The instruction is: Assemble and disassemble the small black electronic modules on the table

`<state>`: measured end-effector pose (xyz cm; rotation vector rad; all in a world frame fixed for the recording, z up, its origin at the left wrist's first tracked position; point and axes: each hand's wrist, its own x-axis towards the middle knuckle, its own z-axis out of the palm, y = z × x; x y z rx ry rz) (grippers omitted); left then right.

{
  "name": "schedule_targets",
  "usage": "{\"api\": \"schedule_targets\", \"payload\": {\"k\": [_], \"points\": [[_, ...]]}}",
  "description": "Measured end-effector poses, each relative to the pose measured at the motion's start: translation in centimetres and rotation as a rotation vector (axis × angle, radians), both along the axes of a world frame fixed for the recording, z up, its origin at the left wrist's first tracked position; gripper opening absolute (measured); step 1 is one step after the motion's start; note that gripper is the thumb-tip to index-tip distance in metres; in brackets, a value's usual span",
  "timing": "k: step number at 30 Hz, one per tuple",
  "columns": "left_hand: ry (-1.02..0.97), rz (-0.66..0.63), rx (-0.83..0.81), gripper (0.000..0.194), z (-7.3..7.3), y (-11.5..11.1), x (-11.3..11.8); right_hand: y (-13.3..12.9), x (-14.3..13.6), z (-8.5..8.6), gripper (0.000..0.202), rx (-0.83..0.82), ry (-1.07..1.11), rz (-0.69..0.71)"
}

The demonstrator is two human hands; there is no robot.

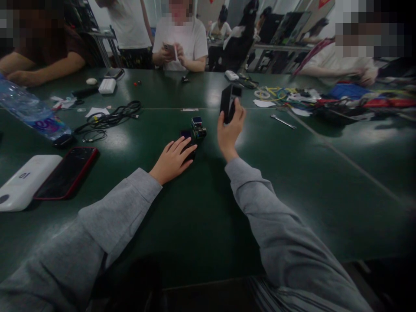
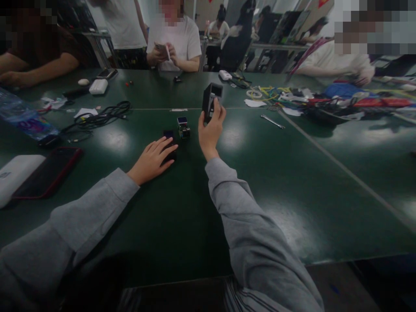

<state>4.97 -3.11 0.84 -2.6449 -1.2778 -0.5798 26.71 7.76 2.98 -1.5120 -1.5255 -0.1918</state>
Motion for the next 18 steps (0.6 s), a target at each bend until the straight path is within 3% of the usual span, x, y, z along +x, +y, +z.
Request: {"api": "schedule_targets", "payload": {"k": [6, 18], "points": [[-0.015, -0.007, -0.012, 0.054, -0.1, 0.1, 0.0, 1.2, 0.1, -2.9, 0.055, -0.144, -0.012, 0.122], [-0.018, -0.01, -0.008, 0.053, -0.1, 0.1, 0.0, 1.9, 0.6, -4.6, 0.055, -0.299, -0.089, 0.172]]}}
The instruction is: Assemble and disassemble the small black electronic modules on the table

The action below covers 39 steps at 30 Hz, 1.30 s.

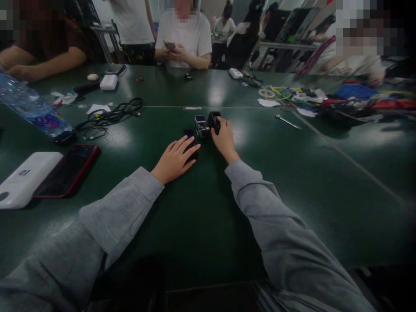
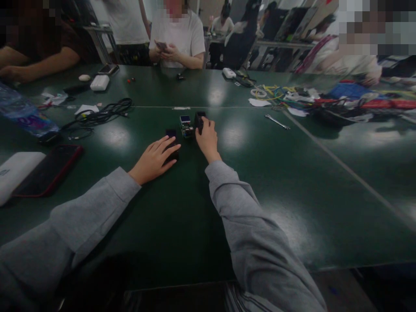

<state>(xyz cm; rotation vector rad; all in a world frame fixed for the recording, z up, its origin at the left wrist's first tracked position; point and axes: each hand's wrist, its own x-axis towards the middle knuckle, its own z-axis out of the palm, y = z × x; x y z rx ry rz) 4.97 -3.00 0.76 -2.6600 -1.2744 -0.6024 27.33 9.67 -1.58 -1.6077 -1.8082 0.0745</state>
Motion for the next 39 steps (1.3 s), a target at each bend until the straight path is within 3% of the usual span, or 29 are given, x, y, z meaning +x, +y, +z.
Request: {"api": "schedule_targets", "payload": {"k": [20, 25, 30, 36, 39], "points": [[-0.029, 0.051, -0.009, 0.047, 0.5, -0.4, 0.2, 0.3, 0.0, -0.3, 0.049, 0.003, -0.042, -0.025], [-0.252, 0.12, -0.025, 0.065, -0.6, 0.4, 0.7, 1.0, 0.2, -0.6, 0.056, 0.085, -0.045, -0.029], [-0.536, 0.163, -0.099, 0.079, -2.1, 1.6, 2.8, 1.8, 0.4, -1.2, 0.066, 0.226, 0.011, -0.06], [-0.654, 0.192, -0.141, 0.061, -2.6, 1.5, 5.0, 1.7, 0.5, -1.1, 0.061, 0.283, 0.036, -0.034], [-0.655, 0.159, -0.045, 0.054, -1.7, 1.0, 5.2, 1.6, 0.5, -1.0, 0.058, 0.286, 0.046, -0.037]]}}
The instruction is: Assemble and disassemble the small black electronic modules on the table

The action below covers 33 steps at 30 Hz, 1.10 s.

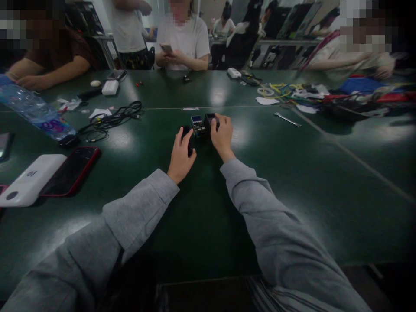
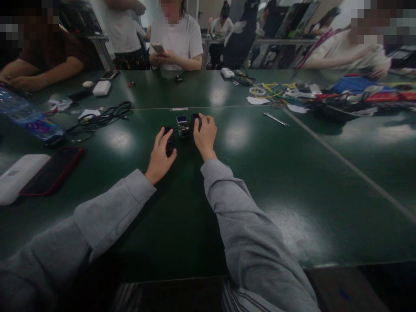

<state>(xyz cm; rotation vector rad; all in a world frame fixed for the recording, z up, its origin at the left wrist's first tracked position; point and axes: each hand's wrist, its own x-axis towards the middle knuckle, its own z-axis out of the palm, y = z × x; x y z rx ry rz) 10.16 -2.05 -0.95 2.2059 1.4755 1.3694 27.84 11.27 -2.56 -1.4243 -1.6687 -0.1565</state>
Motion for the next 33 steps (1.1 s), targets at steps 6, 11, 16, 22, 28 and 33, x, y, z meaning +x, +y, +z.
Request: {"api": "schedule_targets", "payload": {"k": [6, 11, 16, 22, 28, 33], "points": [[0.052, 0.125, 0.47, 0.047, 7.3, 0.3, -2.8, 0.3, 0.0, 0.0, 0.051, 0.006, 0.042, 0.0], [0.062, 0.304, 0.597, 0.049, 10.1, 3.7, -8.5, 0.2, 0.1, 0.0, 0.051, 0.011, 0.037, -0.008], [0.15, 0.283, 0.279, 0.046, 3.9, 6.3, -12.1, -0.1, 0.1, 0.2, 0.05, 0.014, 0.044, -0.008], [0.344, 0.182, -0.042, 0.048, -1.3, 7.2, -12.4, 0.0, 0.1, 0.1, 0.049, 0.031, 0.048, -0.007], [0.333, 0.244, 0.115, 0.048, 0.3, 5.7, -11.0, -0.2, 0.1, 0.1, 0.046, 0.032, 0.021, -0.017], [0.579, -0.197, 0.185, 0.056, 1.6, 2.6, -7.1, -1.8, -1.3, 1.0, 0.042, 0.023, -0.086, 0.033]]}}
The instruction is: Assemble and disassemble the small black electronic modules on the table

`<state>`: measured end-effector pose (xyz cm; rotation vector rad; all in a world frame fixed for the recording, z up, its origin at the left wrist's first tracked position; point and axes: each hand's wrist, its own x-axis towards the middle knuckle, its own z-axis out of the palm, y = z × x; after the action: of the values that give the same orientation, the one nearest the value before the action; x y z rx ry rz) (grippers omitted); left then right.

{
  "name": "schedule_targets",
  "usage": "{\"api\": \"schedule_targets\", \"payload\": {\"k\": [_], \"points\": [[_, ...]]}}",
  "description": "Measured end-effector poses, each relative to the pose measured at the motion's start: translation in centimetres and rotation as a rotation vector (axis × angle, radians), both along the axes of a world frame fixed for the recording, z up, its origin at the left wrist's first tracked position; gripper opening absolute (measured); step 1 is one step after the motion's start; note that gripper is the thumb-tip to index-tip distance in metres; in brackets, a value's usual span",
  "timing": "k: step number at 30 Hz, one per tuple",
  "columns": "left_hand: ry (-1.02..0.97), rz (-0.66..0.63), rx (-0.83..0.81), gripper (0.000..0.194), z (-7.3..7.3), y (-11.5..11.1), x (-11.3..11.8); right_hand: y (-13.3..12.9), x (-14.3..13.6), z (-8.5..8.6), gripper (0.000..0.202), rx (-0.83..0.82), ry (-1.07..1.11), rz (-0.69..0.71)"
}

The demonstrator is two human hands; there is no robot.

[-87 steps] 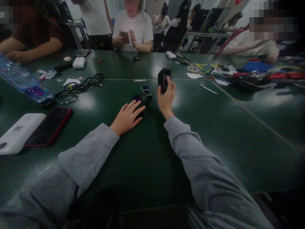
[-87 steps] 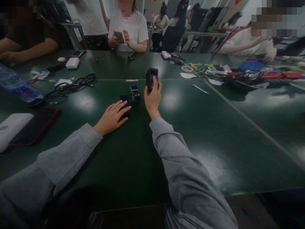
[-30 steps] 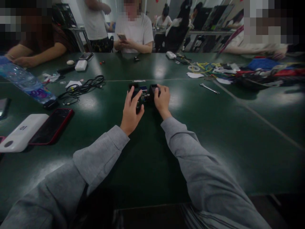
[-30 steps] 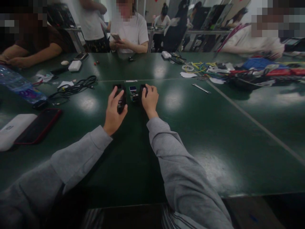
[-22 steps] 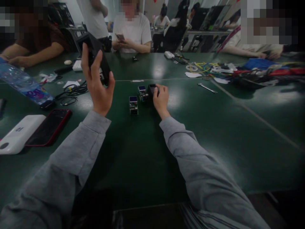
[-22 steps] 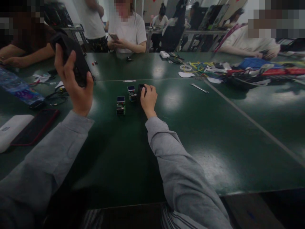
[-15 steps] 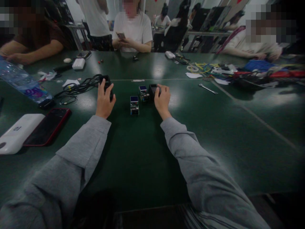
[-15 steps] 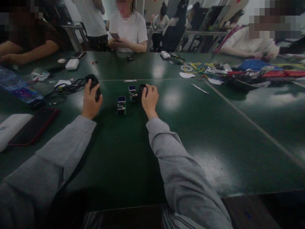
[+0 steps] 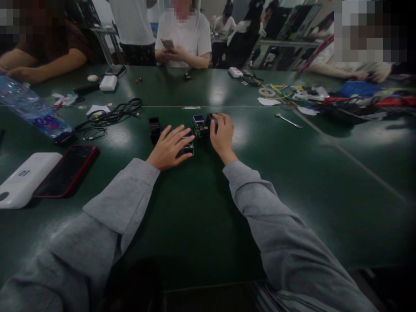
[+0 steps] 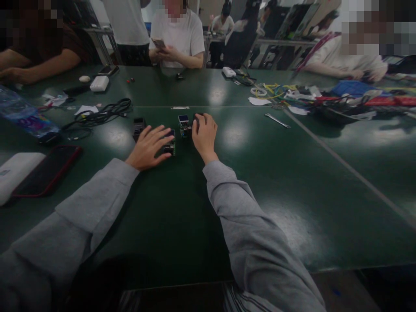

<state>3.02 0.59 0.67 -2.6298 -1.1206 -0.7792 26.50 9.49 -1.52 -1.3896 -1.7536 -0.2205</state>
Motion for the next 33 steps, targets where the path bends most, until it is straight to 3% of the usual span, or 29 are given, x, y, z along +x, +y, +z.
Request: {"api": "schedule_targets", "payload": {"k": [2, 4, 9, 17, 33], "points": [[0.09, -0.079, -0.073, 0.053, -0.2, -0.9, 1.6, -0.9, -1.1, 0.3, 0.041, -0.025, -0.064, 0.039], [0.083, -0.035, -0.106, 0.047, -0.5, -1.2, 2.6, -1.6, -2.1, 0.5, 0.041, -0.085, -0.153, 0.108], [0.05, -0.017, -0.13, 0.033, -0.6, 0.0, 2.2, -2.0, -3.1, -0.1, 0.038, -0.235, -0.32, 0.293], [0.048, 0.008, -0.121, 0.035, -0.2, 3.0, 1.4, -1.8, -3.2, -0.2, 0.049, -0.24, -0.28, 0.308], [-0.079, 0.136, -0.076, 0.042, -1.0, 3.6, 1.4, -2.9, -3.4, 0.0, 0.056, -0.234, -0.273, 0.313]]}}
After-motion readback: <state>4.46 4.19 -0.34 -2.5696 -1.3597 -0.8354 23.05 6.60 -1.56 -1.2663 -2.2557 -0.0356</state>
